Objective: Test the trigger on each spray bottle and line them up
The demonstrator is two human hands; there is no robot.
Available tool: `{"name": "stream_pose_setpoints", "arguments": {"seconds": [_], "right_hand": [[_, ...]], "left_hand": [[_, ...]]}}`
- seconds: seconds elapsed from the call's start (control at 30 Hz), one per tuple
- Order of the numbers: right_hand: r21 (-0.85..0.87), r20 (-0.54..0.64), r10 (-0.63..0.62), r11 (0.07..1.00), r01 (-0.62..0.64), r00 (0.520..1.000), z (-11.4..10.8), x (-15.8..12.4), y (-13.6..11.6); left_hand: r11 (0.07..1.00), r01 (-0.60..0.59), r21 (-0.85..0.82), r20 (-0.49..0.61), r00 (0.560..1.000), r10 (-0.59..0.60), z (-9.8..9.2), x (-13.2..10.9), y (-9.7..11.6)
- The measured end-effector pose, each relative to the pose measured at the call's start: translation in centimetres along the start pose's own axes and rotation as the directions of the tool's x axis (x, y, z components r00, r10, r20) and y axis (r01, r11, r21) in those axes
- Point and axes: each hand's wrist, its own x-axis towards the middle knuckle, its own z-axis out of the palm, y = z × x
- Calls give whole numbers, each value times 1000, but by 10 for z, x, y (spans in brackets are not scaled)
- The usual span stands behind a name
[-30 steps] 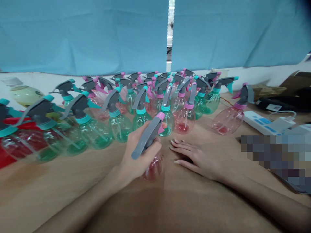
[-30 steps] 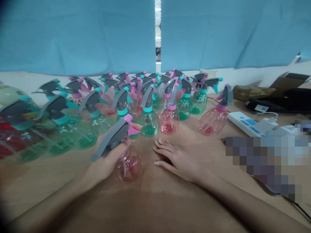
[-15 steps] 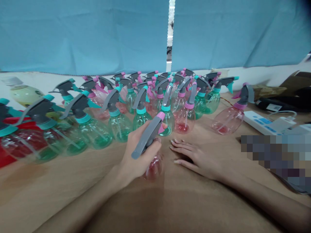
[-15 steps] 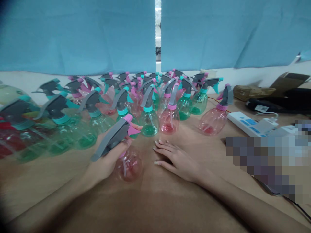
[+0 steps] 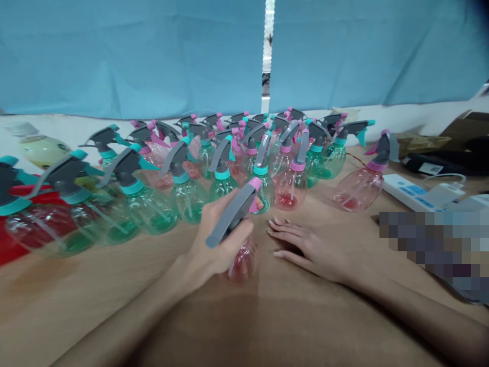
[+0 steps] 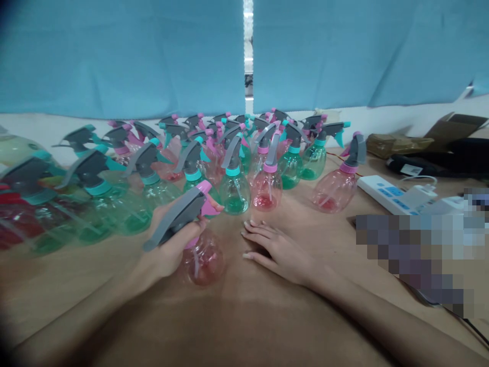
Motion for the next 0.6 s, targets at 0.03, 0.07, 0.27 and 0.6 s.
{"name": "stream_pose_setpoints", "arguments": {"seconds": [0.03,0.07,0.27,0.6], "right_hand": [[0,-1,0,1000,0,1000,0,0,0],[1,-2,-2,1000,2,1000,1,0,1],[20,-20,-26,999,26,999,4,1,3],[32,-20,-25,999,26,999,2,1,-3]], "left_hand": [[1000,-5,-1,-3,1000,5,0,0,-1],[1000,-9,-4,-4,1000,9,1,0,-1],[1000,2,3,18,1000,-2,0,-1,-2],[999,-26,26,-59,998,27,4,-7,-1]]}}
